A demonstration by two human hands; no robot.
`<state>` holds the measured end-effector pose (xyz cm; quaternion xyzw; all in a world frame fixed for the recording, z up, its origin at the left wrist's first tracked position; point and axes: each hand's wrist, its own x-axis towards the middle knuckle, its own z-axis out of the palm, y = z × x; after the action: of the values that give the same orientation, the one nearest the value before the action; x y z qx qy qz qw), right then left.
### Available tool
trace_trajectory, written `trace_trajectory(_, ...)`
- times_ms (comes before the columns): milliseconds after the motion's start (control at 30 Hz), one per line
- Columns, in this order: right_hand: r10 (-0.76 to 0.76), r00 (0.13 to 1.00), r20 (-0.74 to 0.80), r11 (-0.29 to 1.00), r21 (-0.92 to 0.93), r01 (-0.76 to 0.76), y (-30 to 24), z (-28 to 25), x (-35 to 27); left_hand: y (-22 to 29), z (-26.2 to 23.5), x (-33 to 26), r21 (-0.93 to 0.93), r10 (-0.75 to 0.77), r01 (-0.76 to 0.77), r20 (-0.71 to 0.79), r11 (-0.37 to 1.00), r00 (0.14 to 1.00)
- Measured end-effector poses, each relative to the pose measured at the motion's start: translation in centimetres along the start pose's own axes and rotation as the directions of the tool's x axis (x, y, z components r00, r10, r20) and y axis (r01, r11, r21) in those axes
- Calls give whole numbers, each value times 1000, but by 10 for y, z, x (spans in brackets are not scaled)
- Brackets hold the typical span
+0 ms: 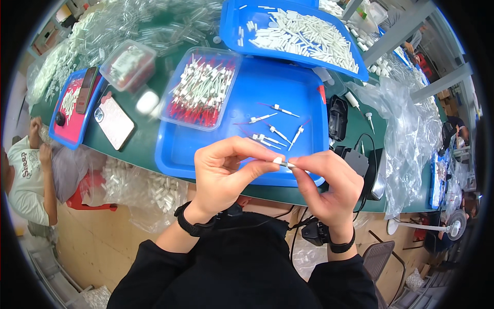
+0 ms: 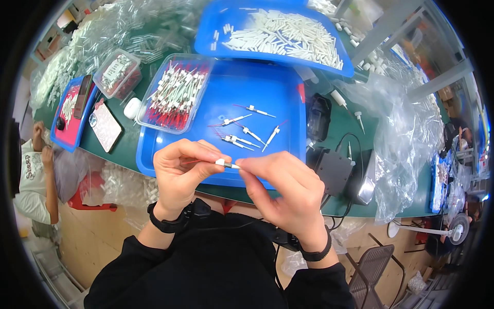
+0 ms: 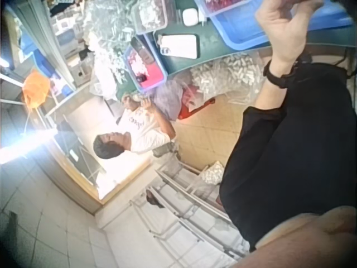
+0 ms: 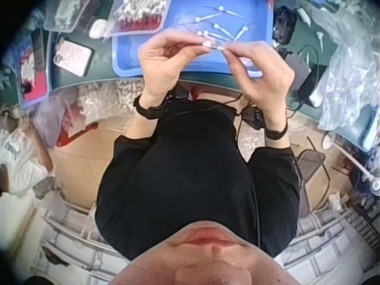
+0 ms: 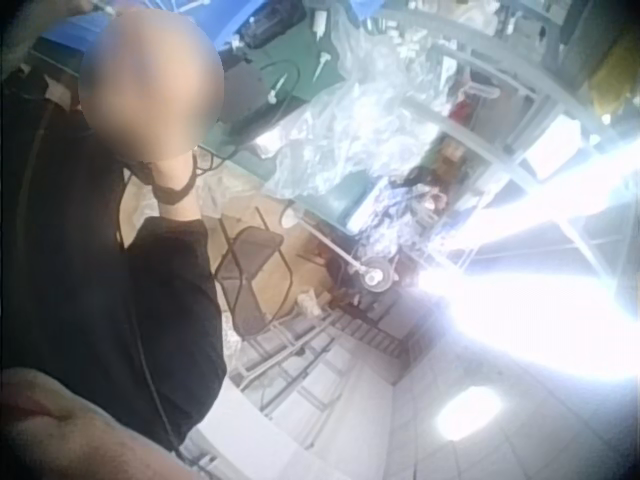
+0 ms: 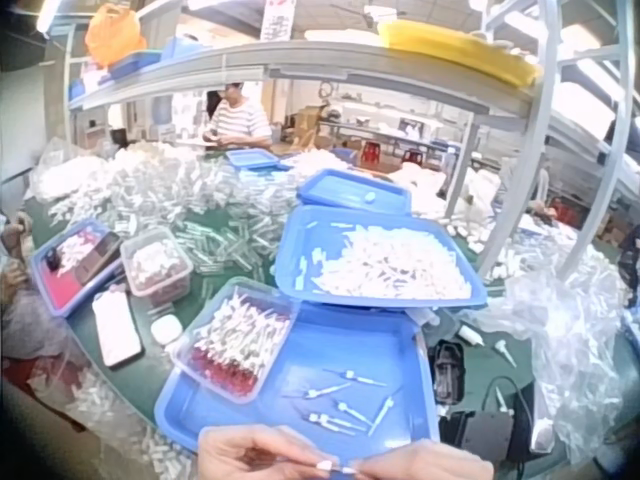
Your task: The person assembles small white cylindrical components by inserting thin red-tipped rods into them. They pick up the components from blue trays and a clear container, insert the rods, and place the finished assemblies into a clear plastic box. The process is repetitive and performed by hand at a workbench.
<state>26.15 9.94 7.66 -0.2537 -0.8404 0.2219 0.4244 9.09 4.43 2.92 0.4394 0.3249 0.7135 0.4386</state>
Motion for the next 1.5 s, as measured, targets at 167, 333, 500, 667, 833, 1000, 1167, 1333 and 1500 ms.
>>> trace_trajectory(167, -78, 995, 62, 993, -82, 83, 2, 2, 4, -3, 0, -3, 8, -10, 11, -22, 1000, 1000)
trace_trajectory(333, -49, 997, 66, 995, -79, 54, -1, 8, 4, -3, -8, 0, 102, 42, -45, 30, 994, 999)
trace_trajectory(500, -90, 966, 241, 983, -135, 125, 10, 11, 25, 15, -19, 12, 328, 25, -47, 70, 943, 997)
trace_trajectory(667, 126, 869, 479, 974, -227, -15, 43, 6, 56, 50, -57, 45, 938, 36, -62, 53, 341, 998)
trace_trajectory(833, 116, 981, 155, 942, -330, -59, 106, -3, 134, 38, -88, 69, 983, -62, 75, -65, 170, 996)
trace_trajectory(1000, 467, 880, 89, 620, -742, -254, 207, -9, 176, 21, -81, 87, 989, -110, 143, -139, 29, 984)
trace_trajectory(1167, 423, 902, 86, 699, -665, -264, 202, -5, 176, 9, -85, 91, 981, -12, 192, -192, 25, 981)
trace_trajectory(1333, 371, 915, -159, 650, -660, -378, 191, 4, 168, 5, -78, 97, 984, 15, 175, -176, 33, 984)
trace_trajectory(1500, 298, 914, -274, 712, -574, -404, 156, -4, 163, 8, -81, 104, 972, -131, 230, -223, 45, 966)
